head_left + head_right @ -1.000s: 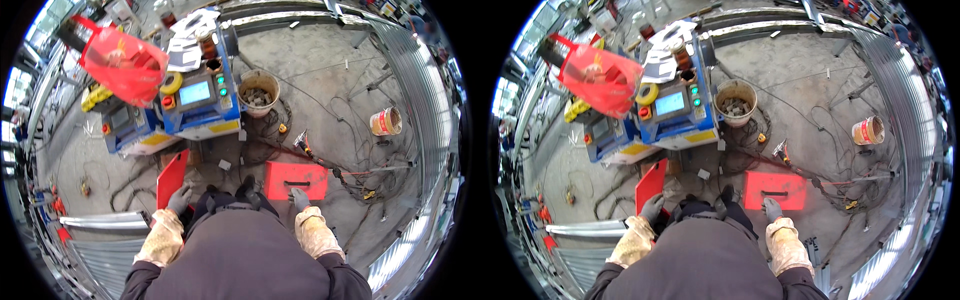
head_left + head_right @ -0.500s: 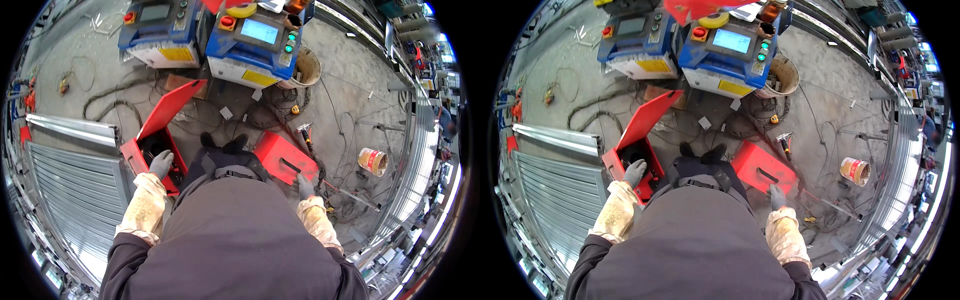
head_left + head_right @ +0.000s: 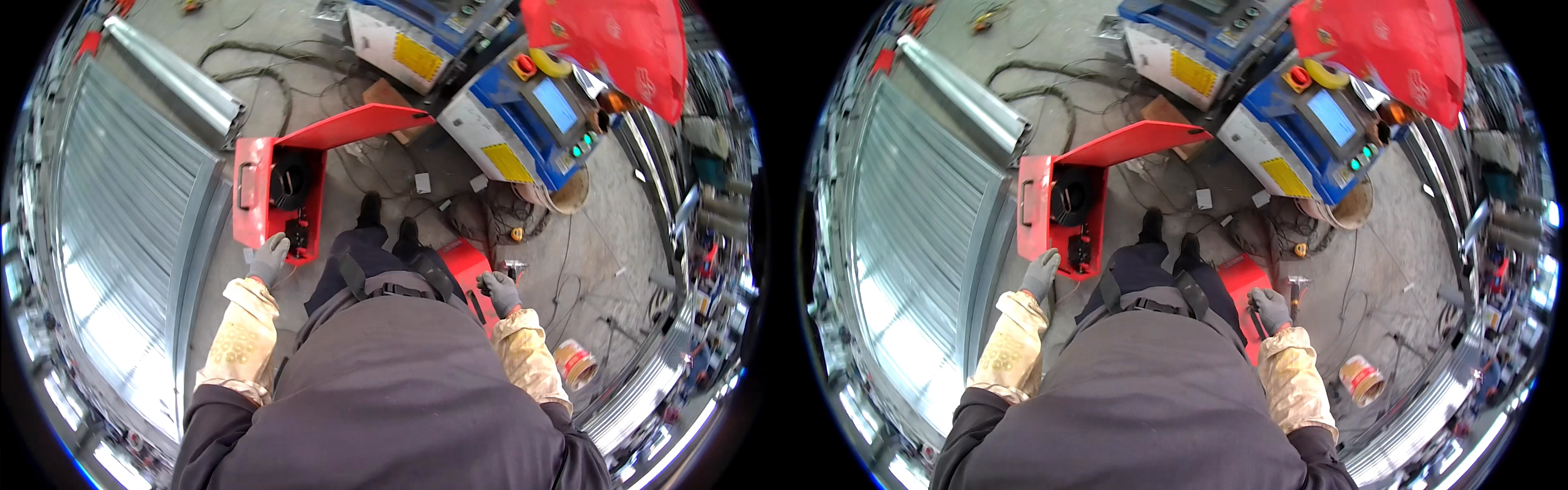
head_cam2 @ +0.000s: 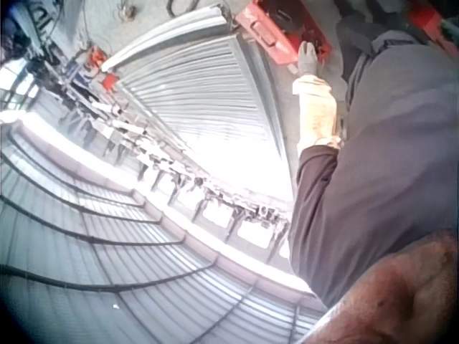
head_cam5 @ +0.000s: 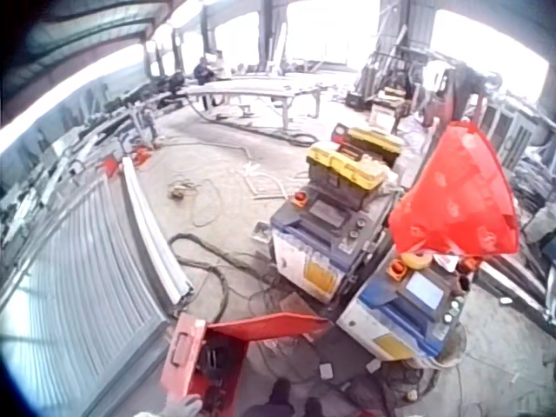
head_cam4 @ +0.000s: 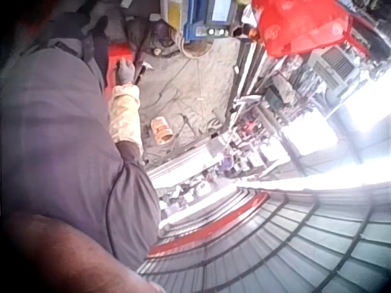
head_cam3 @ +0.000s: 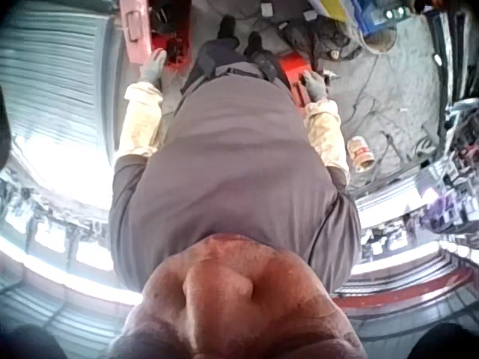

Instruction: The person welds a metal frame using a handheld welding torch, then walks to a red welding machine to replace the wire spool. They open the machine, remove the old spool, insert a new copper wire spool, and thread the wire through the feed mechanism before closing the unit.

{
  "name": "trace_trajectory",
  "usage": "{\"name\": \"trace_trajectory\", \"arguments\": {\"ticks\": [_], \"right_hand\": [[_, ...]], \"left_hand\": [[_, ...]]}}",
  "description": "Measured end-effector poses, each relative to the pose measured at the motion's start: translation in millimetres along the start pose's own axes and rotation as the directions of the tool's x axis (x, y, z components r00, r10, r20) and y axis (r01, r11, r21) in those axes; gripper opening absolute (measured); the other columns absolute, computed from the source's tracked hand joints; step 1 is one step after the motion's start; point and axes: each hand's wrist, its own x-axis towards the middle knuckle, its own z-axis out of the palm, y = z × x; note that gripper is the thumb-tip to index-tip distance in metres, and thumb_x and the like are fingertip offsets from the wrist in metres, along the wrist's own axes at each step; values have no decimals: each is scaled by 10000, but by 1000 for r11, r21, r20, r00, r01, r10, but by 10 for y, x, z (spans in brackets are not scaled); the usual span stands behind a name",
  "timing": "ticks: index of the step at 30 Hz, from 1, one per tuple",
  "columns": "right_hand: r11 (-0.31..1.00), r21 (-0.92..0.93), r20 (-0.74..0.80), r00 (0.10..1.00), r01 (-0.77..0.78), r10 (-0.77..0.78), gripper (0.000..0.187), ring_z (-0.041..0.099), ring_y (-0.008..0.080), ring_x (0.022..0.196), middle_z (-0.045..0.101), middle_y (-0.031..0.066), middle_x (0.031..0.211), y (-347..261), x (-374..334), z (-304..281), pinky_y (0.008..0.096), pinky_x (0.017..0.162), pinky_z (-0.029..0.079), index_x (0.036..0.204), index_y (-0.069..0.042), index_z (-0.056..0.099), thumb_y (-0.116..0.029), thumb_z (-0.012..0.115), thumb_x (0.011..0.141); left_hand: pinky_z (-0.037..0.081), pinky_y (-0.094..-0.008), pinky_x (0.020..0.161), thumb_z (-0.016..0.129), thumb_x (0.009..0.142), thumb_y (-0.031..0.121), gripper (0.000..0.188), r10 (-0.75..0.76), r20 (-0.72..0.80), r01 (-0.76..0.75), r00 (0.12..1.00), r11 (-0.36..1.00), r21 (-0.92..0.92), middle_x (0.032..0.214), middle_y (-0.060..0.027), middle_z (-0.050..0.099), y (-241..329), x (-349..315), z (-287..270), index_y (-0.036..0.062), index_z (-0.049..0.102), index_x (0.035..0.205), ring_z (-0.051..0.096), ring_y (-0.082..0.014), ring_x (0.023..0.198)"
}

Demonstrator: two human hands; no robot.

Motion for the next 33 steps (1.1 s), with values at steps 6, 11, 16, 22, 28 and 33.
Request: {"name": "trace_trajectory", "arguments": {"ticks": [6,11,16,22,28,33], "right_hand": [[956,-269,-13,992,119,-127,183,574,94,649,669,32,810,73,625,-460,234,583,467,1035,-23,682,-166,608,950],[989,-144,-40,999,-28,23,293,592,113,667,669,52,948,-226,647,-488,253,574,484,1221,-43,616,-114,558,943],[961,-277,91,995,-21,48,295,609,148,687,652,57,945,-577,791,-184,286,602,526,1219,-36,607,-158,567,953],[885,-456,188,982,96,-10,273,611,133,761,647,44,958,-1119,805,803,269,648,509,1227,-58,597,-180,578,983],[837,-520,365,930,169,39,276,601,114,765,646,33,959,-1221,720,2152,255,622,482,1238,-58,584,-189,567,995],[694,-681,450,881,232,147,270,635,130,774,659,45,976,-1099,839,2925,266,626,508,1243,-89,581,-214,569,1003]], "left_hand": [[506,-432,934,522,1004,238,303,166,-47,-143,985,938,317,1196,-190,643,-1255,-1126,342,6,629,1167,614,-383,1073],[500,-442,944,505,1003,237,306,56,-104,-16,993,937,349,1232,-187,625,-1880,-1809,755,8,616,1175,601,-372,1106],[493,-448,950,515,1000,231,311,187,-197,-106,962,926,362,1245,-185,621,-2465,-2220,1117,11,603,1201,594,-377,1116],[450,-407,1021,542,968,276,399,-281,-299,190,912,935,-300,1276,-193,629,-1861,-2284,860,13,620,1259,569,-365,1204],[480,-405,959,556,907,189,310,-14,-450,-62,893,986,-154,1150,-170,672,-1379,-2711,-242,53,677,1159,613,-355,1101],[490,-428,772,543,779,66,228,321,-469,-358,823,934,12,991,-126,675,-601,-3149,-1308,74,686,957,631,-352,914]]}}
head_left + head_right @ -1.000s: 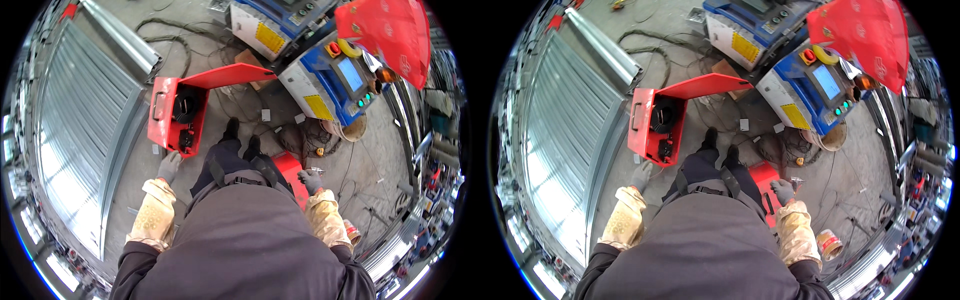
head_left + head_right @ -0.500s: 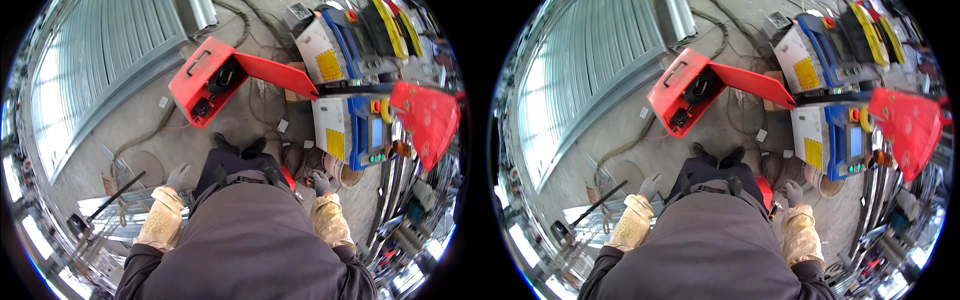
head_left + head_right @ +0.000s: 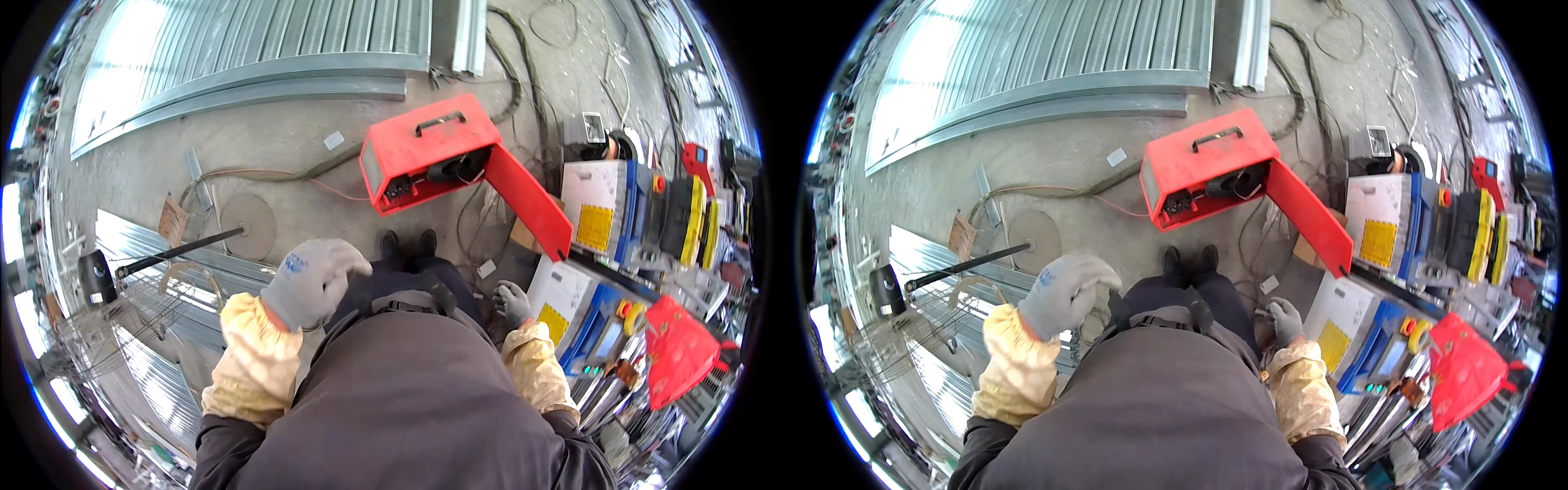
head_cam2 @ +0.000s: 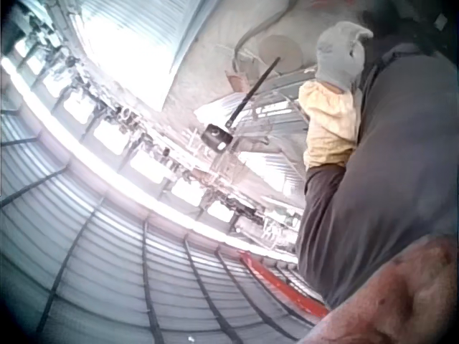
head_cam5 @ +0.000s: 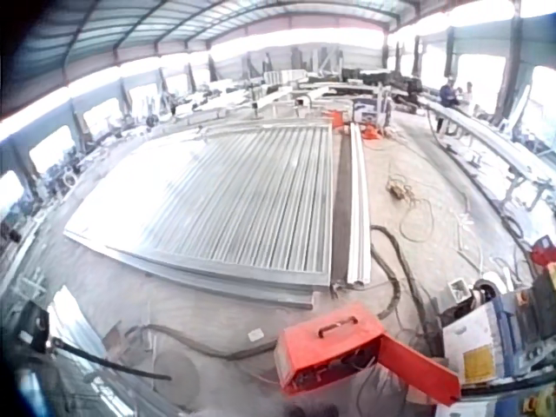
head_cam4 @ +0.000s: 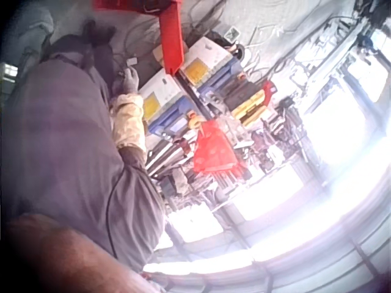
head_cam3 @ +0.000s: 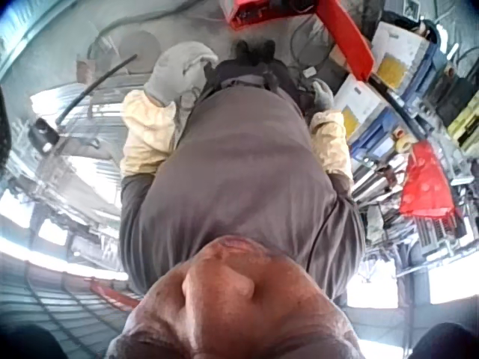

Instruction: The person welds a metal frame using a handheld welding torch, then walks to a red welding machine to replace the wire spool. They open the machine, remove the old spool, insert a new copper wire spool, and thread the wire through the feed mechanism before closing the unit.

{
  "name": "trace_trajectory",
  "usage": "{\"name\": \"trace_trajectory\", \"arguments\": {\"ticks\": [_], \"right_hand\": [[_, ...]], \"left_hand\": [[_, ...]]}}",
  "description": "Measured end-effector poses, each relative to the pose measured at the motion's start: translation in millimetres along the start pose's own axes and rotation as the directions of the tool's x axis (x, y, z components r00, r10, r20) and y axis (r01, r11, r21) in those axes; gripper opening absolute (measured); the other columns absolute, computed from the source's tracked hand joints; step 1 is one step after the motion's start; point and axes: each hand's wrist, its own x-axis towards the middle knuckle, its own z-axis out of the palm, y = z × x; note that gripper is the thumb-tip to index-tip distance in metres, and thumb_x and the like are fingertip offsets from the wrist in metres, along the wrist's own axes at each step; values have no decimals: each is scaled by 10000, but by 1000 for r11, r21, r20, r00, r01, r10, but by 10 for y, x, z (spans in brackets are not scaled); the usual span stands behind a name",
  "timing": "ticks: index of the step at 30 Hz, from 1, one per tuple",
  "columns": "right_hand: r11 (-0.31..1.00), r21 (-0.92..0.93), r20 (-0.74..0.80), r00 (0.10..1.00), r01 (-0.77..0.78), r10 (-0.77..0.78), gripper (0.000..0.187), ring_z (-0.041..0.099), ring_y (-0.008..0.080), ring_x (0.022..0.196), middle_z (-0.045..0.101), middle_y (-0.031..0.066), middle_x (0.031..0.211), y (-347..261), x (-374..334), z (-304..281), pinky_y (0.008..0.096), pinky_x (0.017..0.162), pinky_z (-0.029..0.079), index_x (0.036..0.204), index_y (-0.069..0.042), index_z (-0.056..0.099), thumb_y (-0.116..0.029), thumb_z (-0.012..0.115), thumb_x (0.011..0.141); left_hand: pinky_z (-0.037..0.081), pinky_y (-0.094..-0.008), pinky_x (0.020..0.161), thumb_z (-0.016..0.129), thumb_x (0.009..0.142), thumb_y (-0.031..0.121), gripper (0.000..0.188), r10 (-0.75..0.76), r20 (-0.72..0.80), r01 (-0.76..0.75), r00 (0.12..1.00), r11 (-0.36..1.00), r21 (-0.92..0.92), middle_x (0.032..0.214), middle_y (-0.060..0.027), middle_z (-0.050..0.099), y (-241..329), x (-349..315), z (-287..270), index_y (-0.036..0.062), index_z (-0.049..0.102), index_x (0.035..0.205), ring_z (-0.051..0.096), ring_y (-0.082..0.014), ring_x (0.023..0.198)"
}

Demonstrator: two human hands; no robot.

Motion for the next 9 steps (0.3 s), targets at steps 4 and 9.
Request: {"name": "trace_trajectory", "arguments": {"ticks": [4,9], "right_hand": [[993,-122,69,998,2,7,290,630,120,771,660,37,969,-247,358,53,263,616,493,1239,-79,587,-240,579,997],[935,-351,-13,998,47,-55,298,637,120,780,667,31,988,-834,729,94,276,643,498,1235,-85,597,-244,582,983]], "left_hand": [[459,-375,683,621,672,110,183,248,25,-249,969,967,59,894,-22,667,764,229,-800,124,670,847,627,-257,789],[451,-384,662,683,598,234,232,422,61,-427,904,893,142,903,28,668,1113,369,-1551,164,671,820,592,-208,727]]}}
